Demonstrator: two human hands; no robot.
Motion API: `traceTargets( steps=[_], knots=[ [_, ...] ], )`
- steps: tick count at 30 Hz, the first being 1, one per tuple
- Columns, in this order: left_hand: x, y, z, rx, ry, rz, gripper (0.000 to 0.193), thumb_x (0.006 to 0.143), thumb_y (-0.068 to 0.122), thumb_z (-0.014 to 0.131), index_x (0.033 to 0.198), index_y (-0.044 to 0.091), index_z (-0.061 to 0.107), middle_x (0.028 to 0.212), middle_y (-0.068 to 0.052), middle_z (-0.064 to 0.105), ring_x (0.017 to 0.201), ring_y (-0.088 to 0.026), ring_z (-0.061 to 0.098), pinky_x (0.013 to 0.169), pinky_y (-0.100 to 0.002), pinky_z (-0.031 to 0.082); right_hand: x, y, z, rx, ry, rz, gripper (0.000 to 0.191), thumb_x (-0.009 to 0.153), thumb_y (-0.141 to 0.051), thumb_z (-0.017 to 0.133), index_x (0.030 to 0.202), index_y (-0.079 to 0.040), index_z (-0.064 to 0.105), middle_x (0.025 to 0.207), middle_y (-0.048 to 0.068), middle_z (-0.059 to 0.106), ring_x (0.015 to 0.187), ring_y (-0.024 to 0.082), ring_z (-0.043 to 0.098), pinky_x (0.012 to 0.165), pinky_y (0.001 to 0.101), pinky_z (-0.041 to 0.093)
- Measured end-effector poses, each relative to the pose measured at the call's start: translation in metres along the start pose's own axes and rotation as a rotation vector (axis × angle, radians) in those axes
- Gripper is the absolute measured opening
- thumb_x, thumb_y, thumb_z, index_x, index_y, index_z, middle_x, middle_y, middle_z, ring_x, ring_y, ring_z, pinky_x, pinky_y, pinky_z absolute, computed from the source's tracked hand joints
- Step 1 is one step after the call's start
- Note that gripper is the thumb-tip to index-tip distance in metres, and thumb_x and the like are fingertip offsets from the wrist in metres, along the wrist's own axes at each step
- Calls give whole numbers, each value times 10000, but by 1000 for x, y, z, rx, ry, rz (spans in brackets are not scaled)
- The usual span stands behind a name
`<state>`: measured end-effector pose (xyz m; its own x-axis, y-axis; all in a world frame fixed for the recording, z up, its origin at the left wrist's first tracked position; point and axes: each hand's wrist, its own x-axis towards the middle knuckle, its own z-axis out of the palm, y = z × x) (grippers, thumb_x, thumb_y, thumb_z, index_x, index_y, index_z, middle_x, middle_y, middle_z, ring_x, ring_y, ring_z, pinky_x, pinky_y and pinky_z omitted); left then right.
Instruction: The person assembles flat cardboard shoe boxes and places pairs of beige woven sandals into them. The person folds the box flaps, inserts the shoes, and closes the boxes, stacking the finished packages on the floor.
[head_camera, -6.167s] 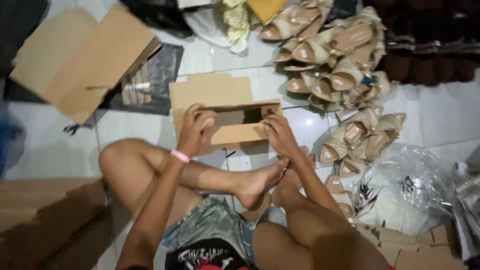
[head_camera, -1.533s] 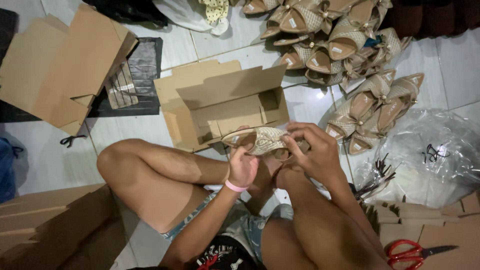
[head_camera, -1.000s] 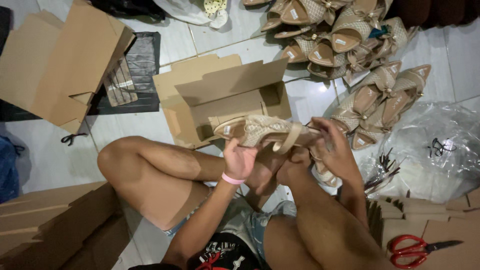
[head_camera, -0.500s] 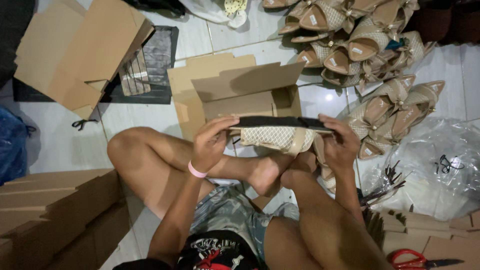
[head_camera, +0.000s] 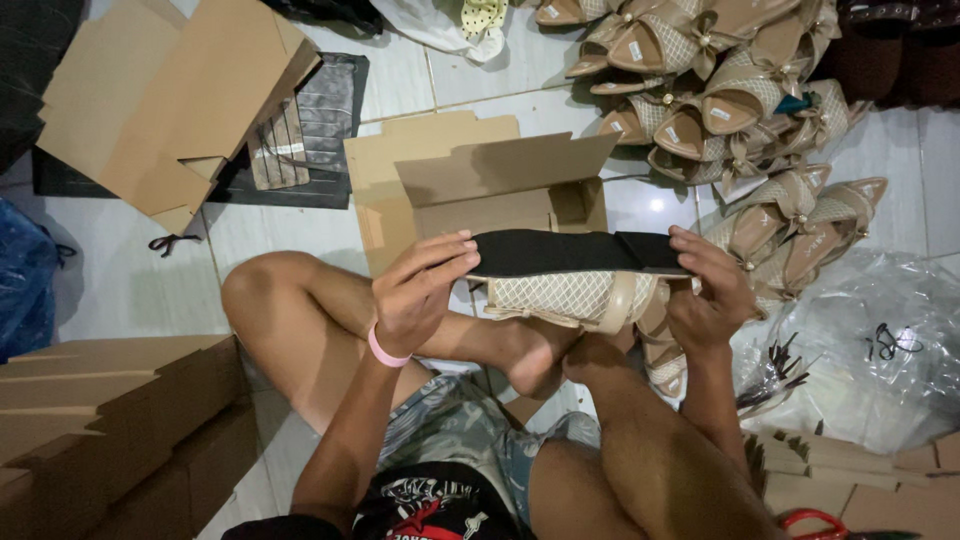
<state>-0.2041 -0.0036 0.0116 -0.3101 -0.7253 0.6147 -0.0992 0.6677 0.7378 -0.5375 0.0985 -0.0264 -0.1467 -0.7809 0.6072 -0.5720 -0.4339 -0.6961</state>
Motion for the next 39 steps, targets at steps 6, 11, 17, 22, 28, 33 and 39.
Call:
traceTargets(
  steps=[6, 11, 17, 22, 28, 33, 39],
  knots=[
    [1, 1, -4, 20, 11, 9, 310, 849, -191, 734, 1096, -3, 723, 1116, -157, 715, 1109, -325, 733, 969, -389, 629, 4, -6, 5, -35, 0, -10, 364, 900, 240, 651, 1151, 1, 540, 1179, 213, 671, 1182, 356, 698, 1052, 460, 606],
    [-1, 0, -6, 33, 14, 9, 307, 850, -186, 740, 1092, 1, 717, 1117, -166, 715, 1098, -323, 734, 979, -390, 631, 6, -12, 3, -88, 2, -15, 315, 931, 199, 635, 1151, -8, 546, 1158, 205, 690, 1146, 358, 727, 1024, 441, 624],
    [0, 2, -9, 53, 19, 25, 302, 862, -189, 724, 1098, 0, 722, 1118, -159, 718, 1082, -304, 736, 1007, -392, 625, 7, -15, 3, -129, -13, -79, 244, 965, 48, 661, 1178, -24, 565, 1131, 212, 698, 1108, 347, 731, 985, 431, 615],
    [-9, 3, -18, -145, -54, -371, 452, 796, -123, 789, 1227, -63, 667, 1227, -196, 657, 1064, -275, 680, 845, -313, 596, 3, -9, 8, 25, 18, 423, 374, 1042, -203, 638, 1330, 13, 536, 1109, 136, 671, 897, 208, 696, 699, 305, 588],
    [-36, -27, -1, -142, 36, -360, 351, 821, -139, 724, 1155, -34, 716, 1062, -73, 669, 914, -151, 655, 780, -257, 542, 5, 0, 10, 670, -184, 1203, 736, 1113, -608, 325, 1211, 28, 681, 638, -40, 524, 410, 12, 416, 319, 181, 304],
    [-56, -49, 22, -324, 235, -729, 135, 1005, 107, 670, 945, -14, 664, 779, -1, 619, 614, -38, 559, 535, -212, 465, 1, 0, 15, 689, -237, 1288, 904, 1018, -713, 197, 1195, 43, 659, 616, 11, 576, 370, 27, 313, 331, 185, 256],
    [-46, -45, 21, -134, 216, -603, 211, 1024, 153, 703, 901, -10, 653, 775, 1, 598, 640, -27, 533, 548, -211, 425, 0, 8, 14, 651, -253, 1229, 934, 1065, -726, 183, 1208, 58, 670, 624, 0, 556, 406, 18, 364, 362, 177, 271]
  ],
)
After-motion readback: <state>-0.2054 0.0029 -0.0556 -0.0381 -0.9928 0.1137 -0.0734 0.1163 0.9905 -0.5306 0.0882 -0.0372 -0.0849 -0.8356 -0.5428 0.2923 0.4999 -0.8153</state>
